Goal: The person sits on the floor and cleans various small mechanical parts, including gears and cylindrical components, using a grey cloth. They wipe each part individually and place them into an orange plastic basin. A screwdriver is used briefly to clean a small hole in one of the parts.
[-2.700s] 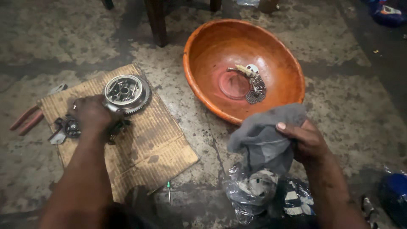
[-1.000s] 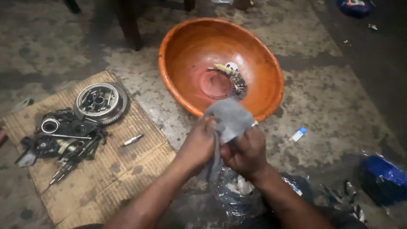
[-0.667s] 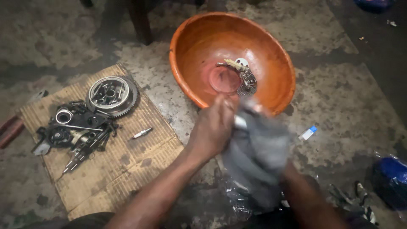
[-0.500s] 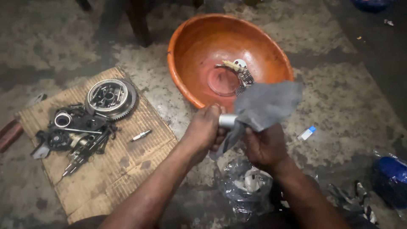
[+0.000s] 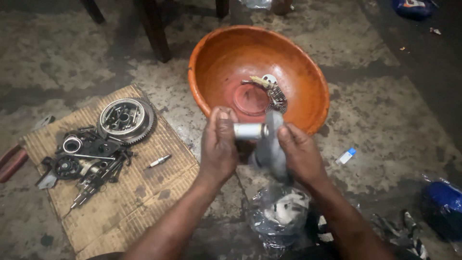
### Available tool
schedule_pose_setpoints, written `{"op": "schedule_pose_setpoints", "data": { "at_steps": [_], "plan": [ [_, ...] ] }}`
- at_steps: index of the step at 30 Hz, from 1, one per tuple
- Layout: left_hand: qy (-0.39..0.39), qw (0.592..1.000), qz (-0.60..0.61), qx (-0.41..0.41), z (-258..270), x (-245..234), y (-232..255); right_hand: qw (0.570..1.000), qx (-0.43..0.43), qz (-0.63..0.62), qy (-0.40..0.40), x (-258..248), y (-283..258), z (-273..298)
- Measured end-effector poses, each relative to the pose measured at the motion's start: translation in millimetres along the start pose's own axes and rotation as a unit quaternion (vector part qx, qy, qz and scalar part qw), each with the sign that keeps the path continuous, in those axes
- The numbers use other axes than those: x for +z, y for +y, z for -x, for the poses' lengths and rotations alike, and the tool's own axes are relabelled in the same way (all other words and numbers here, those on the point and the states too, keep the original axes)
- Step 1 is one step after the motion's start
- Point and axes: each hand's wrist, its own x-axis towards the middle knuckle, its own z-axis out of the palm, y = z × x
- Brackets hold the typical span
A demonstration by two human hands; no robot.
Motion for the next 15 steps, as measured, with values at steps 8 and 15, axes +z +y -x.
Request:
{"op": "schedule_pose_setpoints", "data": {
  "at_steps": [8, 15],
  "plan": [
    [-0.113, 0.956, -0.272, 0.0, 7, 2, 1, 0.993, -0.033, -0.067, -0.091, 20, 10, 23],
    [-0.263, 0.956, -0.109, -0.066, 3, 4, 21, 0.85, -0.32, 0.415, 0.046, -8, -1, 10]
  ]
}}
